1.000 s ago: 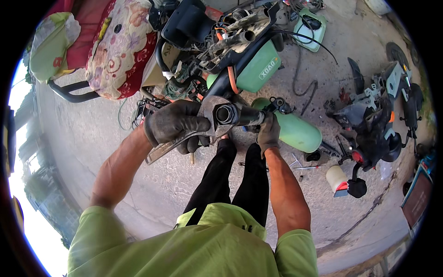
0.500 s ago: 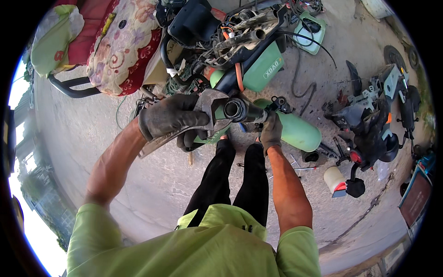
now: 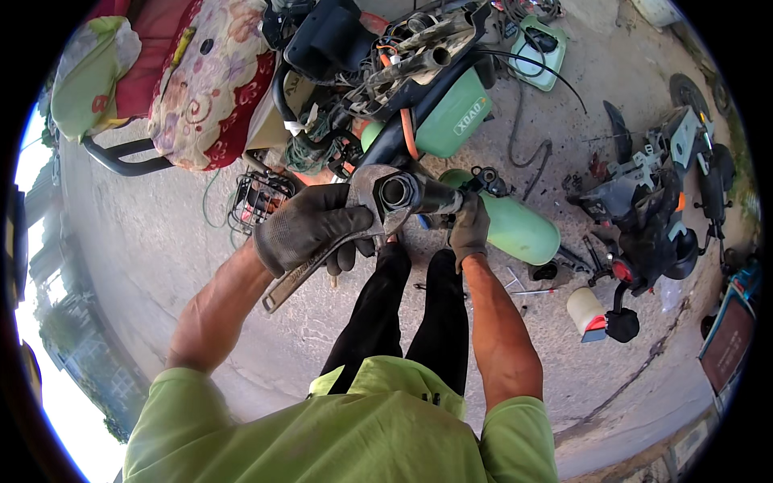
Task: The person uses a wrench to loosen and tighten a bolt on the front fork of a green moped. They repeatedly adjust the tool and the bolt, then remove the wrench and inspect the area.
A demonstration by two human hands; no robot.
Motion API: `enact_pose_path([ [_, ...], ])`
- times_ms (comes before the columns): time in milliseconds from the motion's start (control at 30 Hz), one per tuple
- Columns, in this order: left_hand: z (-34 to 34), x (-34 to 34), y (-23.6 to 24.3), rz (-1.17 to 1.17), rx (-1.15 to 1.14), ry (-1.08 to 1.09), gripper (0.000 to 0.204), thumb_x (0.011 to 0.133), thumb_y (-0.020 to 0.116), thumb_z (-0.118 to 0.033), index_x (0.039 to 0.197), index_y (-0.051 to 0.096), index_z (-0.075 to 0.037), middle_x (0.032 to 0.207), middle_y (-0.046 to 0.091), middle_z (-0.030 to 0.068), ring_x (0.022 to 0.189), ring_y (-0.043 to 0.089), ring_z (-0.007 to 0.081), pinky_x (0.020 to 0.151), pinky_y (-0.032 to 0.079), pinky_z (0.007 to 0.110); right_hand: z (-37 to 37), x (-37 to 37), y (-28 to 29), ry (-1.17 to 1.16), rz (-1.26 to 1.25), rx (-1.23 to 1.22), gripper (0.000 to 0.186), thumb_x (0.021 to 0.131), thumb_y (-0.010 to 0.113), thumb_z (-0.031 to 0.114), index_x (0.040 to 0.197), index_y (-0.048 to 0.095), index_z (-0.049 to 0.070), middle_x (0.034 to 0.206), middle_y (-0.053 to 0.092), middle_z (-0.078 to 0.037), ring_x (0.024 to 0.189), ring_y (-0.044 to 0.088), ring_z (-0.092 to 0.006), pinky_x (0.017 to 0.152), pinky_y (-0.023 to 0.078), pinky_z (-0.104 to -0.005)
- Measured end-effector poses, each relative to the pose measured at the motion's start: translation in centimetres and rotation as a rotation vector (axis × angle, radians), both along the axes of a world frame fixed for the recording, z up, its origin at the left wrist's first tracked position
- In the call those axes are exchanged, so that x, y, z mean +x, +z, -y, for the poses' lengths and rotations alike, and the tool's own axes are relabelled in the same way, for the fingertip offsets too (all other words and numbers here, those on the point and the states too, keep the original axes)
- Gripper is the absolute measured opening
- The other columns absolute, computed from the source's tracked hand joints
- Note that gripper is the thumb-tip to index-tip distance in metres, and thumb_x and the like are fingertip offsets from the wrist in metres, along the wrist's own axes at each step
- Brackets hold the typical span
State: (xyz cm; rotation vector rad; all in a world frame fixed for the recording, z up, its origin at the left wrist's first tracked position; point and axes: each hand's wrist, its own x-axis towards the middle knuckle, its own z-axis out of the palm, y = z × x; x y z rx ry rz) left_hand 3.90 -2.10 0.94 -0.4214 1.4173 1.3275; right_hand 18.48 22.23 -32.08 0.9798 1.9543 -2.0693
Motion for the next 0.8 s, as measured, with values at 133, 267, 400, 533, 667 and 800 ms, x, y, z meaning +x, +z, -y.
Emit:
enact_pose_path([
  [133, 1.2, -2.4, -1.4, 0.070, 0.024, -0.139, 0.033, 0.099, 0.071, -0.029, 0.108, 0.067, 0.003, 0.083, 0.074, 0.0116, 0.057, 0.070, 0.0177, 0.044, 0.055, 0.028, 0.5, -0.2, 0.1, 0.025, -0.073, 0.107, 0.047, 0.107, 0.041, 0.044, 0.116, 0.060, 0.001, 0.096, 0.066, -0.016, 0.079, 0.064, -0.0292, 0.072, 0.052, -0.0401],
  [267, 1.8, -5.7, -2.5, 0.017, 0.119, -0.356, 0.033, 0.094, 0.077, -0.024, 0.108, 0.070, 0.004, 0.083, 0.076, 0.0115, 0.057, 0.069, 0.0155, 0.045, 0.053, 0.026, 0.9, 0.0, 0.7, 0.054, -0.076, 0.169, 0.045, 0.108, 0.040, 0.040, 0.118, 0.059, 0.001, 0.098, 0.065, -0.017, 0.085, 0.065, -0.0304, 0.078, 0.052, -0.0421],
  [400, -0.2, -10.7, -1.2, -0.180, 0.042, -0.728, 0.029, 0.091, 0.076, -0.020, 0.109, 0.073, 0.002, 0.085, 0.076, 0.0094, 0.058, 0.068, 0.0117, 0.045, 0.052, 0.025, 0.5, -0.7, 2.0, 0.022, 0.017, -0.005, 0.041, 0.107, 0.040, 0.037, 0.121, 0.059, 0.003, 0.097, 0.065, -0.011, 0.081, 0.067, -0.0232, 0.065, 0.056, -0.0372],
  [533, 0.6, -10.4, -0.9, -0.302, 0.028, -0.720, 0.030, 0.092, 0.076, -0.022, 0.109, 0.072, 0.002, 0.082, 0.075, 0.0096, 0.058, 0.068, 0.0121, 0.045, 0.053, 0.025, 0.2, -1.5, 3.9, 0.142, -0.104, 0.215, 0.040, 0.107, 0.040, 0.036, 0.120, 0.060, 0.003, 0.096, 0.064, -0.010, 0.073, 0.067, -0.0178, 0.047, 0.056, -0.0296],
  [667, 3.5, -5.7, 0.6, -0.128, 0.031, -0.329, 0.030, 0.096, 0.074, -0.024, 0.108, 0.070, 0.003, 0.082, 0.074, 0.0096, 0.058, 0.069, 0.0144, 0.045, 0.054, 0.027, 0.6, -1.6, 4.3, 0.152, -0.159, 0.271, 0.041, 0.108, 0.041, 0.036, 0.120, 0.060, 0.002, 0.097, 0.065, -0.010, 0.073, 0.066, -0.0198, 0.054, 0.056, -0.0322],
  [800, 1.7, 0.1, 1.1, 0.012, 0.023, -0.044, 0.033, 0.102, 0.067, -0.029, 0.113, 0.064, 0.002, 0.088, 0.074, 0.0121, 0.060, 0.070, 0.0171, 0.049, 0.056, 0.028, 0.5, -1.1, 2.6, 0.042, -0.162, 0.207, 0.043, 0.108, 0.044, 0.038, 0.121, 0.060, 0.001, 0.098, 0.066, -0.010, 0.078, 0.066, -0.0239, 0.069, 0.055, -0.0381],
])
